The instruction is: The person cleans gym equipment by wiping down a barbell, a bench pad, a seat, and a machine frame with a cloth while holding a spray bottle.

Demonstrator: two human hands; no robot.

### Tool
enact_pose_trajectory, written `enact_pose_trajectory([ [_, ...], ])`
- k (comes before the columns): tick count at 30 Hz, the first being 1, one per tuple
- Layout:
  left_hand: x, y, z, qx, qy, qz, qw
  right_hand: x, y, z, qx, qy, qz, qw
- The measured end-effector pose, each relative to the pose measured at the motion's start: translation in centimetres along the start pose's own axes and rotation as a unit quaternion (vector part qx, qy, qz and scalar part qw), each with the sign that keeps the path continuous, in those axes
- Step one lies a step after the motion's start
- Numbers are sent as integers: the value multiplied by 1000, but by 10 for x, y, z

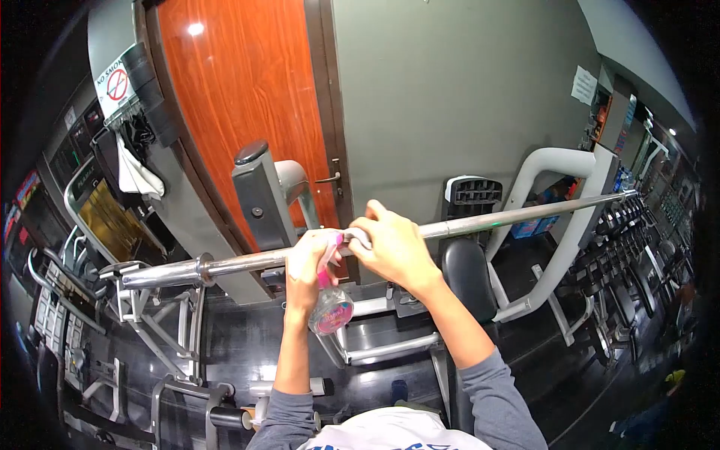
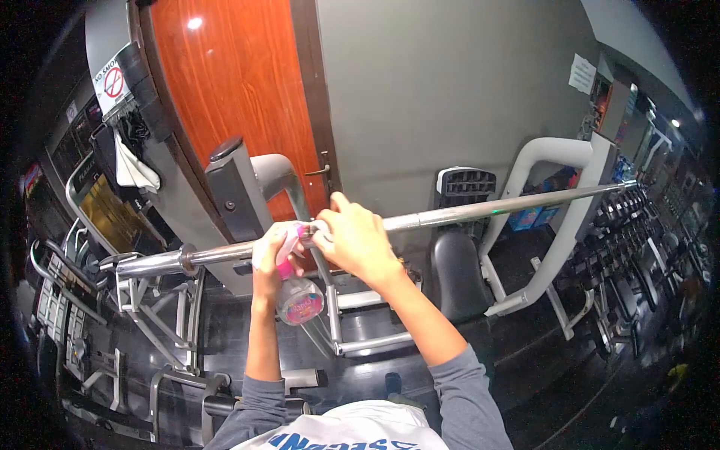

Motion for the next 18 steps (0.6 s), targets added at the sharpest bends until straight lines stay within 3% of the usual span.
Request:
enact_pose_trajectory([
  [4,-4,-6,0,-1,0,3,1000,-18,2,18,69,-26,-22,997],
  [8,-2,-9,1,14,-28,35,999,-63,29,63,81,36,-155,984],
  [11,-4,-13,-4,13,-25,40,999,-83,41,77,73,14,-202,977],
  [14,-3,-17,-9,9,-17,34,999,-62,34,50,63,68,-126,988],
  [16,-2,-18,-10,8,-16,26,999,-34,33,23,31,-12,1,999],
  [18,2,-16,-8,3,-15,38,999,-16,36,-8,-66,1,51,997],
])
Point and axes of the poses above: each hand's wrist, its own y-axis away from the middle knuckle, its own z-axis out of the back of the hand, x = y × z, the point moved 3 cm from there along -y, towards the middle knuckle, and after that the axes turned 11 degrees about x, right-handed, at the moved point
